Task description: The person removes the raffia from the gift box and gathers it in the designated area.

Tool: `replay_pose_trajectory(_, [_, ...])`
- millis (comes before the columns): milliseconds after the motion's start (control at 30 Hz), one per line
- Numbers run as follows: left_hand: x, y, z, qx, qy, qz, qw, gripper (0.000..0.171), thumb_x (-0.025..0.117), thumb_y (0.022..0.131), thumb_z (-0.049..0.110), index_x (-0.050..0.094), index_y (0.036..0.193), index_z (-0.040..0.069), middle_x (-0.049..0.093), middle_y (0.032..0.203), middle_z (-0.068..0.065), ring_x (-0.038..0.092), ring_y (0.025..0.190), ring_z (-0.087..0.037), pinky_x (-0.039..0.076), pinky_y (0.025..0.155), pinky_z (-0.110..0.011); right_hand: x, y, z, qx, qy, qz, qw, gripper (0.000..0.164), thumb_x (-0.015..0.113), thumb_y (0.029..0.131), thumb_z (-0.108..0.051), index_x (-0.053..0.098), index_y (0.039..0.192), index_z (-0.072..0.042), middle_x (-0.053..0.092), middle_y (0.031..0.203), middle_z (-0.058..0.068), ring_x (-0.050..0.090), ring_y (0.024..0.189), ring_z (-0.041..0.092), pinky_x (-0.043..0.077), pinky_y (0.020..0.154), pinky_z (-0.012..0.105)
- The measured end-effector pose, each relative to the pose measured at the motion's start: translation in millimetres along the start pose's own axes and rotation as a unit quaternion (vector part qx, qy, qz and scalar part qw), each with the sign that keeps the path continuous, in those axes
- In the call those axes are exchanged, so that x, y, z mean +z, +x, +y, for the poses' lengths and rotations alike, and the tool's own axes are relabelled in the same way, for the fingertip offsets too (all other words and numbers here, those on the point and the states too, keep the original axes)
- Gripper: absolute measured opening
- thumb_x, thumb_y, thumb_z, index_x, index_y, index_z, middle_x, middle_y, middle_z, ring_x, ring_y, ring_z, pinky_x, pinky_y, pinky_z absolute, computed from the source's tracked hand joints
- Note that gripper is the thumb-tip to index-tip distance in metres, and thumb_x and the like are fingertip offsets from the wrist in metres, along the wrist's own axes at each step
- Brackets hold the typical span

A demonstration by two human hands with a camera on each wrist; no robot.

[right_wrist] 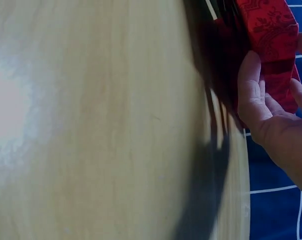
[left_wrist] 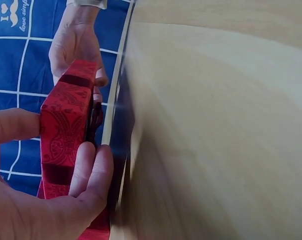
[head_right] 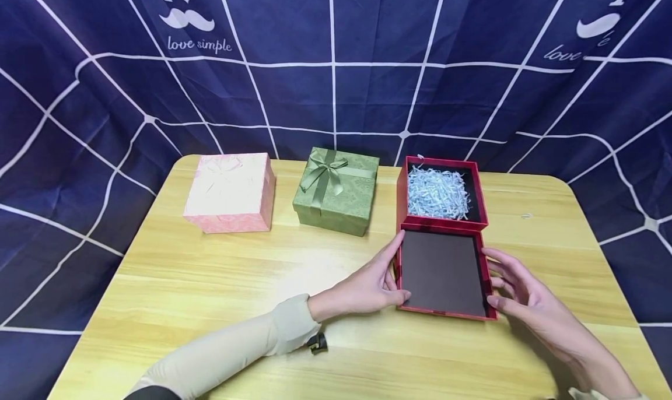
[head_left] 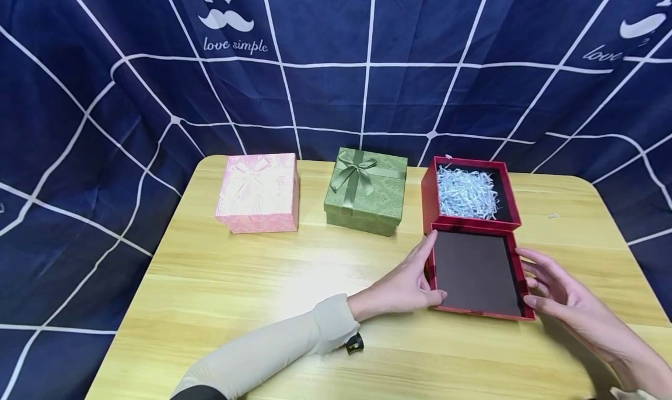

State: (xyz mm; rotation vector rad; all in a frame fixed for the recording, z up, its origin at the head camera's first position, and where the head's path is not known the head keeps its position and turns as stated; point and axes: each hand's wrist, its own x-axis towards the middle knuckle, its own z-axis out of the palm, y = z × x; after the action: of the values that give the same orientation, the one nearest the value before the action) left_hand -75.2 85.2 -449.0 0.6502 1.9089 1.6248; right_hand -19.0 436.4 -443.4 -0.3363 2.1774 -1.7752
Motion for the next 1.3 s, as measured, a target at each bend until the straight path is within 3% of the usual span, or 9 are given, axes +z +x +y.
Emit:
replay_pose_trajectory(167, [3.9, 2.7, -1.1, -0.01, 0.017, -0.004, 0.9998, 0.119, 0.08, 0.095, 0.0, -0.001, 0.177, 0.029, 0.0, 0.18, 0.011, 0.062, 0.064, -0.008, 0.059, 0.068, -0.023, 2.3, -0.9, 2.9, 0.0, 0.003, 0.002, 1.0, 0.079, 0.049, 0.102, 0.022, 0.023, 0.172, -0.004, 0.047, 0.165, 0.005, 0.057, 0.138, 0.008, 0.053, 0.099, 0.021])
replay_pose_trajectory(233, [4.8, 3.0, -0.5, -0.014, 0.044, -0.004, 0.9989, 0.118, 0.08, 0.095, 0.003, -0.001, 0.177, 0.027, 0.0, 0.18, 0.01, 0.07, 0.093, -0.005, 0.058, 0.08, -0.021, 2.8, -1.2, 4.4, 0.001, 0.0, 0.003, 1.0, 0.079, 0.05, 0.102, 0.022, 0.023, 0.172, -0.004, 0.048, 0.164, 0.004, 0.06, 0.135, 0.008, 0.053, 0.098, 0.021])
replay_pose_trajectory(300, [5.7, 3.5, -0.4, -0.022, 0.065, -0.004, 0.9976, 0.118, 0.08, 0.094, 0.004, -0.002, 0.177, 0.025, 0.0, 0.181, 0.009, 0.068, 0.101, -0.003, 0.057, 0.079, -0.02, 3.2, -1.3, 6.2, 0.0, -0.011, 0.006, 1.0, 0.079, 0.051, 0.102, 0.023, 0.024, 0.172, -0.004, 0.049, 0.163, 0.003, 0.061, 0.133, 0.008, 0.054, 0.097, 0.021])
replay_pose_trajectory(400, [6.7, 4.1, -0.9, -0.025, 0.099, -0.001, 0.9948, 0.118, 0.079, 0.093, 0.006, -0.001, 0.177, 0.023, 0.001, 0.181, 0.007, 0.043, 0.142, 0.001, 0.05, 0.092, -0.017, 3.1, -1.2, 10.2, -0.002, -0.022, 0.005, 1.0, 0.079, 0.051, 0.102, 0.022, 0.024, 0.172, -0.004, 0.051, 0.162, -0.001, 0.06, 0.132, 0.007, 0.054, 0.096, 0.021])
replay_pose_trajectory(633, [9.1, 7.2, -3.6, -0.029, 0.119, 0.002, 0.9925, 0.118, 0.079, 0.092, 0.006, -0.001, 0.177, 0.022, 0.002, 0.182, 0.004, 0.017, 0.158, -0.002, 0.048, 0.089, -0.015, 4.8, -2.1, 15.2, 0.001, -0.032, 0.003, 0.999, 0.079, 0.053, 0.104, 0.02, 0.022, 0.172, -0.005, 0.051, 0.16, -0.009, 0.057, 0.133, 0.003, 0.053, 0.097, 0.02])
replay_pose_trajectory(700, [9.5, 7.8, -5.3, -0.033, 0.115, 0.0, 0.9928, 0.118, 0.079, 0.092, 0.005, -0.002, 0.177, 0.024, 0.001, 0.182, 0.004, 0.034, 0.15, 0.0, 0.051, 0.076, -0.016, 5.7, -2.5, 14.8, 0.003, -0.037, 0.005, 0.999, 0.079, 0.053, 0.104, 0.019, 0.022, 0.173, -0.007, 0.05, 0.161, -0.01, 0.057, 0.133, 0.002, 0.052, 0.097, 0.019])
replay_pose_trajectory(800, [9.3, 8.6, -7.7, -0.039, 0.105, -0.003, 0.9938, 0.119, 0.078, 0.093, 0.004, -0.003, 0.177, 0.028, -0.002, 0.182, 0.003, 0.066, 0.106, -0.001, 0.052, 0.063, -0.019, 7.0, -0.8, 14.9, -0.009, -0.037, 0.003, 0.999, 0.08, 0.053, 0.103, 0.02, 0.023, 0.173, -0.006, 0.047, 0.164, -0.009, 0.058, 0.134, 0.003, 0.052, 0.097, 0.018])
replay_pose_trajectory(900, [7.7, 9.4, -9.4, -0.041, 0.084, -0.007, 0.9956, 0.119, 0.077, 0.094, 0.002, -0.004, 0.177, 0.029, -0.004, 0.182, 0.002, 0.057, 0.059, -0.008, 0.053, 0.06, -0.019, 7.5, 2.1, 15.2, -0.028, -0.029, -0.005, 0.999, 0.08, 0.051, 0.102, 0.023, 0.022, 0.172, -0.002, 0.045, 0.166, -0.006, 0.057, 0.136, 0.004, 0.051, 0.098, 0.018])
replay_pose_trajectory(1300, [0.4, 13.6, -10.7, -0.053, 0.066, -0.002, 0.9964, 0.111, 0.081, 0.096, 0.015, 0.006, 0.178, 0.024, 0.0, 0.182, 0.005, 0.062, 0.067, -0.007, 0.051, 0.078, -0.019, 9.0, 2.1, 10.6, 0.023, -0.097, 0.018, 0.995, 0.07, 0.057, 0.108, 0.01, 0.03, 0.171, -0.006, 0.049, 0.159, -0.011, 0.058, 0.131, -0.002, 0.053, 0.095, 0.018])
